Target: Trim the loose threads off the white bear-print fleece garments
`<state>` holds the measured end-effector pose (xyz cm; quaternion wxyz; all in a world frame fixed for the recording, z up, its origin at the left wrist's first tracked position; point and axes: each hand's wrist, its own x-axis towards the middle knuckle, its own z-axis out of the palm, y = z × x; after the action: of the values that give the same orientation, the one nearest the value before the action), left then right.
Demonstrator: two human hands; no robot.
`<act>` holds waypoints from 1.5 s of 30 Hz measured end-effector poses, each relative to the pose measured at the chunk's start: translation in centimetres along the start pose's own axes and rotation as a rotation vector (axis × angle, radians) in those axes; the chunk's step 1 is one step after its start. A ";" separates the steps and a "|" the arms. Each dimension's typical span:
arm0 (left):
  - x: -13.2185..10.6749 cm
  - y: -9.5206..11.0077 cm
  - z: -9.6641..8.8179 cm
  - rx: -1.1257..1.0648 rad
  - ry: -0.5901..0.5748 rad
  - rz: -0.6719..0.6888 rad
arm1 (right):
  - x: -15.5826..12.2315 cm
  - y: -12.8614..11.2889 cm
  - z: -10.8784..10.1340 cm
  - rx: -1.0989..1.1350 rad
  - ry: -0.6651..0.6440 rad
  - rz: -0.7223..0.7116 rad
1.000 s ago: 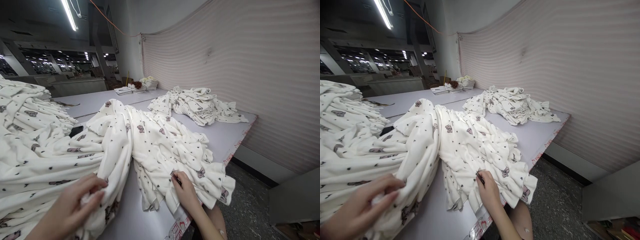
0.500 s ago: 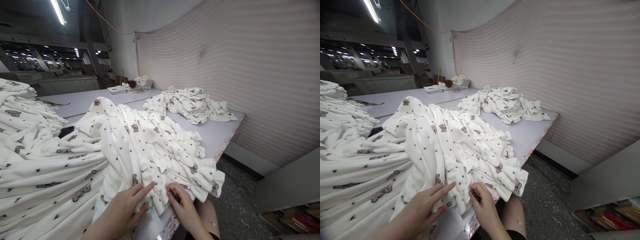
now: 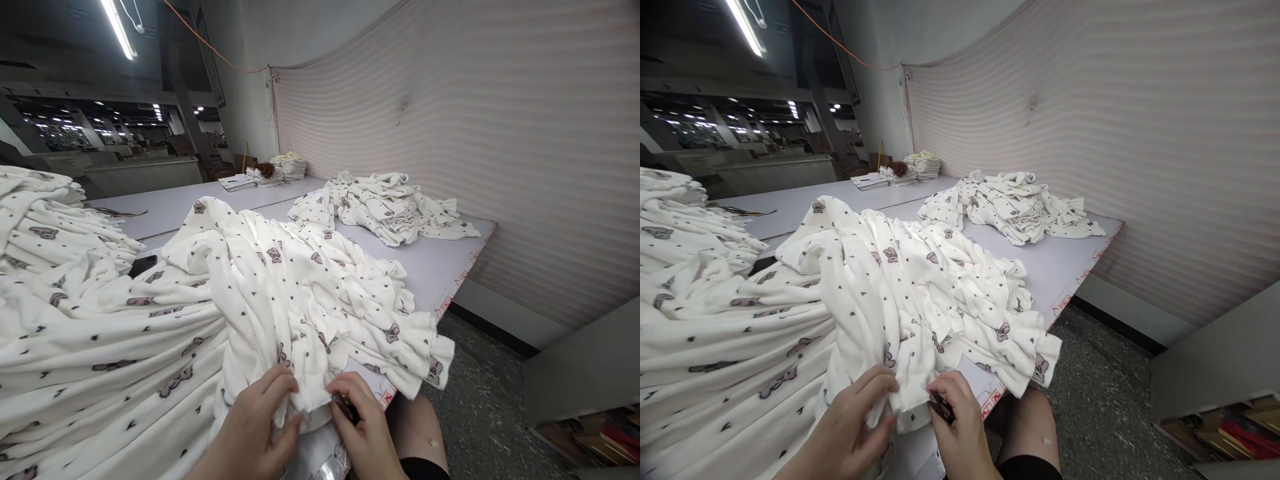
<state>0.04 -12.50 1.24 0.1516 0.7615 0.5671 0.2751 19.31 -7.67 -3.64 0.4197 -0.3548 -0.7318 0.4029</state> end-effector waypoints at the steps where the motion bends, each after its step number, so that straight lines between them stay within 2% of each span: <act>1: -0.1 0.1 0.1 0.037 0.023 0.002 | 0.3 -0.4 -0.1 -0.009 0.005 -0.004; 6: -0.2 -0.2 0.9 0.080 0.139 0.030 | 0.7 -1.8 -1.7 -0.155 -0.083 -0.006; 9: 0.0 -0.2 1.0 0.049 0.159 0.045 | 0.4 -2.1 -2.5 -0.285 -0.144 -0.089; 13: 0.3 0.2 0.9 0.042 0.149 0.047 | 0.5 -2.5 -2.5 -0.374 -0.181 -0.139; 21: 0.4 -0.1 0.9 0.045 0.169 0.084 | 1.4 -3.5 -2.7 -0.219 -0.260 -0.017; 28: -0.2 -0.8 1.4 0.088 0.276 0.115 | 1.1 -2.7 -2.9 -0.106 -0.251 0.044; 35: -0.6 -1.7 1.9 0.120 0.314 0.211 | 1.3 -3.6 -3.3 -0.174 -0.284 0.068; 45: -0.7 -1.5 1.8 0.261 0.331 0.291 | 1.5 -3.6 -2.9 -0.246 -0.287 0.075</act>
<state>-0.24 -12.50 -1.21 -0.0840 0.7928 0.4993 0.3393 20.65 -7.08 0.94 0.2492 -0.3692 -0.8142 0.3724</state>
